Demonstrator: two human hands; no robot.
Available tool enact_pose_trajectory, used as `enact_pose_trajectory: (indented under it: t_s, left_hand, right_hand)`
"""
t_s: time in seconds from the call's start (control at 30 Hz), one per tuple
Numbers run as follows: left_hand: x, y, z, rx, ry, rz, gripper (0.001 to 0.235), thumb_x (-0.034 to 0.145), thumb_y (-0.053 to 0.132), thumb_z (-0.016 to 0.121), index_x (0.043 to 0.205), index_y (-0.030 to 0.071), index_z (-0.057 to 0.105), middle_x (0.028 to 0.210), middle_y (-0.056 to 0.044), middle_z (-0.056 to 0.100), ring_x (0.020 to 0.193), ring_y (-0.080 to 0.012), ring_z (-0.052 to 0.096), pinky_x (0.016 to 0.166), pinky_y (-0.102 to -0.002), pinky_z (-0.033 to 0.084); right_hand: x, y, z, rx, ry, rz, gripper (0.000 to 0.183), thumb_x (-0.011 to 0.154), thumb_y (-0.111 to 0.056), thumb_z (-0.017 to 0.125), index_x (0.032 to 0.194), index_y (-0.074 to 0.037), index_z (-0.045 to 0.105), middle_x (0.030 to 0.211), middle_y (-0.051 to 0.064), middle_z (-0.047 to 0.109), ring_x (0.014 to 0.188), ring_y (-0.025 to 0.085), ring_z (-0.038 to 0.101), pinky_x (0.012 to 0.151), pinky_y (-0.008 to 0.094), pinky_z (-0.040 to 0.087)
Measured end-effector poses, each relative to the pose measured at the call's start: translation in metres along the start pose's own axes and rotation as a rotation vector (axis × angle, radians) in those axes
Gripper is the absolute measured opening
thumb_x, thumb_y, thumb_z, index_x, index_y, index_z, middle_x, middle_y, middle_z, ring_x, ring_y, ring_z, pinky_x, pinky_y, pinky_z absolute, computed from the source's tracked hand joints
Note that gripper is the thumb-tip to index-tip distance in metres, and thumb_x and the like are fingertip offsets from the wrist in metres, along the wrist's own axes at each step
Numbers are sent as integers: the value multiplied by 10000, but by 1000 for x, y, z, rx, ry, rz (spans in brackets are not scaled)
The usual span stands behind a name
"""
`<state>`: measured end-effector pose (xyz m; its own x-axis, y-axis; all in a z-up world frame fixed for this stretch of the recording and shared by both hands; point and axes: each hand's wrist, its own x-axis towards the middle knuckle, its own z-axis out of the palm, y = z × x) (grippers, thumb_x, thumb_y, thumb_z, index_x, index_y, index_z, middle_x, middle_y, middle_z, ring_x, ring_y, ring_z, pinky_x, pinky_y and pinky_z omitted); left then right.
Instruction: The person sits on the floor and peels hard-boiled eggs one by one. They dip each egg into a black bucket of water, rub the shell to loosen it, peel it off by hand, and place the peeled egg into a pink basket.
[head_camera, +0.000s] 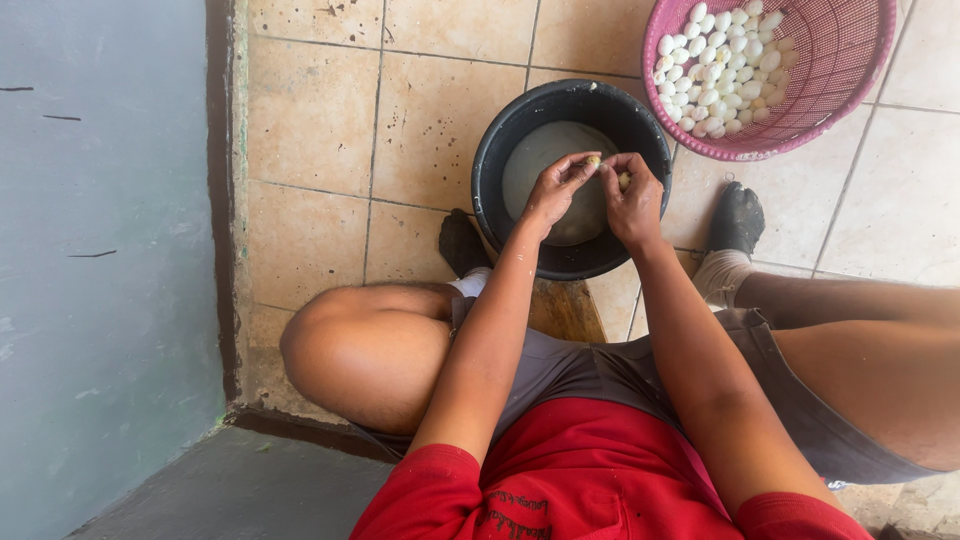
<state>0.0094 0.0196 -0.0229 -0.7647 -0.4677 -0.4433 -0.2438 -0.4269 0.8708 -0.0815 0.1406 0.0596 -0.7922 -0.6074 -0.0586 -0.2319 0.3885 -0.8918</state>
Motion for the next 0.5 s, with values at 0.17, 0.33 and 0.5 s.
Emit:
enact_pose_trajectory:
  t_s: [0.17,0.33,0.5]
  left_hand:
    - [5,-7,-4,70,-24,41,340,995,311,690,1213,53,728,1133,-46,750,1092,-124,672,1009,-297,516]
    - [9,-16,-2,61,-99,81,329,1020,279,673,1229,29,718,1148,-61,749,1097,-137,675,996,-295,522]
    - [3,-12,2,50,-86,79,404,1066,328,542,1335,58,676,1237,-71,727,1158,-147,663,1039,-292,498]
  right_hand:
    - [-1,-4,-4,-72,72,-275,90,986,-58,744,1051,1,724,969,188,726,853,323,726,755,381,567]
    - [3,9,-1,-153,98,-240,79,992,-68,717,988,10,709,931,179,717,833,326,712,751,397,558]
    - [7,28,6,82,6,212,156,1027,-173,686,1018,-18,708,770,76,680,650,135,622,617,298,488]
